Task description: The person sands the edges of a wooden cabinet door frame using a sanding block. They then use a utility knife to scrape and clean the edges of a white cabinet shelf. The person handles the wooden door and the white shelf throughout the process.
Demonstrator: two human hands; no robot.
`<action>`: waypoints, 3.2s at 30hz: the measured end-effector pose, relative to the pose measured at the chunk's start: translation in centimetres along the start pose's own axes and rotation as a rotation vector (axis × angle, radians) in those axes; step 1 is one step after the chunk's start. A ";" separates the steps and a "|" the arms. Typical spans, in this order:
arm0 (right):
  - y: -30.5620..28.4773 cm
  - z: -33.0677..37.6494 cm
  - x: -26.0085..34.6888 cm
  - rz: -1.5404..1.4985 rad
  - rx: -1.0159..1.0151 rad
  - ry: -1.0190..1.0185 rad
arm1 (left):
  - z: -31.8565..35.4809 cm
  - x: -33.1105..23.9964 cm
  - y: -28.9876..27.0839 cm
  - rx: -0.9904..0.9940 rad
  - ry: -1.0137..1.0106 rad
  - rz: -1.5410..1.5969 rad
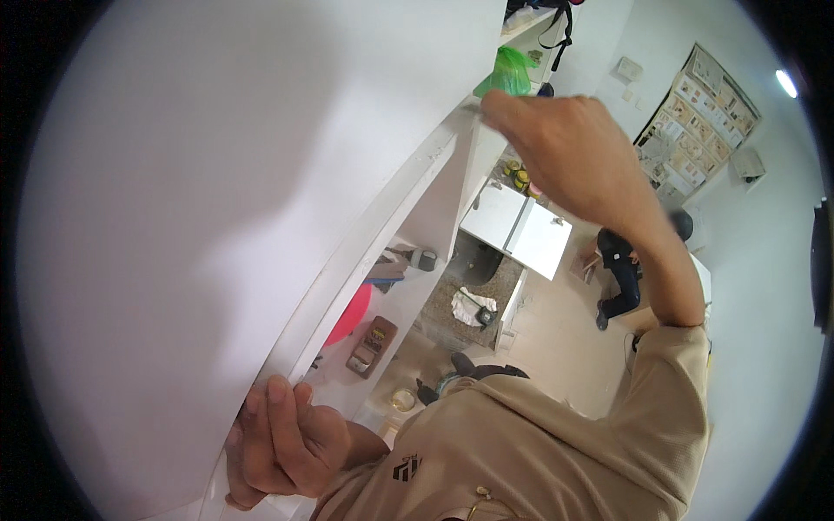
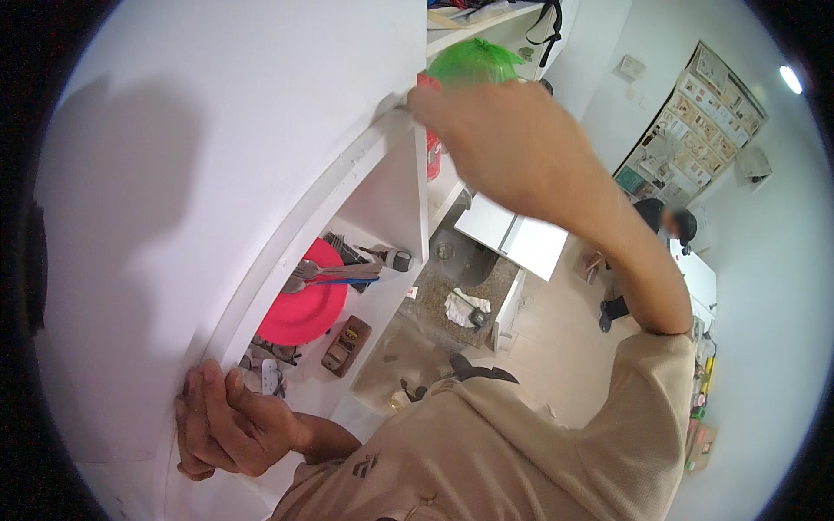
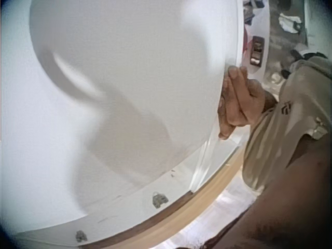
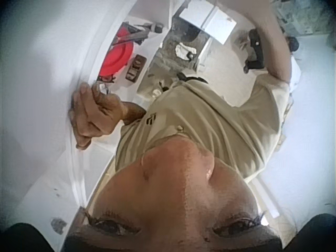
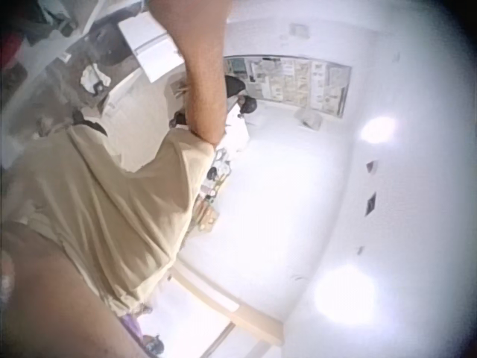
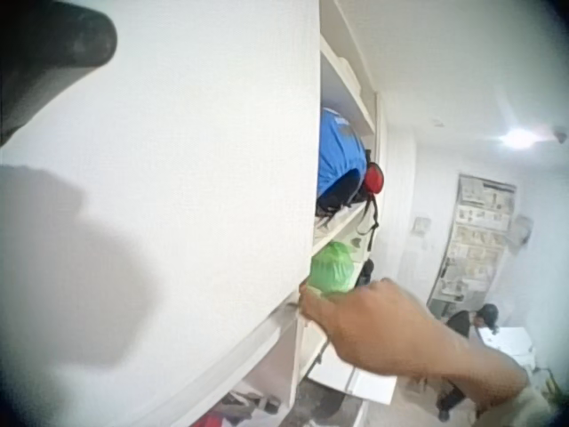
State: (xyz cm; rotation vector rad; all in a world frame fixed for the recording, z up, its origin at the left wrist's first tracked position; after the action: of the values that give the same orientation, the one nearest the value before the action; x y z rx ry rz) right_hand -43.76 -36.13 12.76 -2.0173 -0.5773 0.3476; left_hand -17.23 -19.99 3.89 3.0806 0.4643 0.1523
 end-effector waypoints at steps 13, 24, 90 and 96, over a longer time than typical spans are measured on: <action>1.1 0.7 0.4 -0.018 -0.053 0.044 | 0.3 0.0 0.1 -0.036 -0.023 0.019; 1.2 1.1 -0.2 -0.056 -0.122 0.041 | -0.1 -0.3 0.1 -0.018 -0.047 -0.046; 3.4 1.5 -0.9 -0.181 -0.341 0.040 | -0.1 -0.5 -0.1 -0.025 -0.064 0.009; 3.4 3.3 3.7 -0.280 -0.319 -0.045 | 0.2 -0.3 0.2 -0.050 -0.050 0.029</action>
State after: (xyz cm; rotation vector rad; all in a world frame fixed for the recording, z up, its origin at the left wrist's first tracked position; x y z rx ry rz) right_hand -41.31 -33.11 8.18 -2.1955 -0.9814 0.1373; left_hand -17.40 -20.23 3.66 3.0352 0.4068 0.0865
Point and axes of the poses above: each hand's wrist, its own z-axis away from the middle knuckle, its own y-axis out of the palm, x = y × z, the point moved 6 cm from there along -z, towards the middle knuckle, and after that the axes turned 12 degrees about -z, right-handed, at the moved point
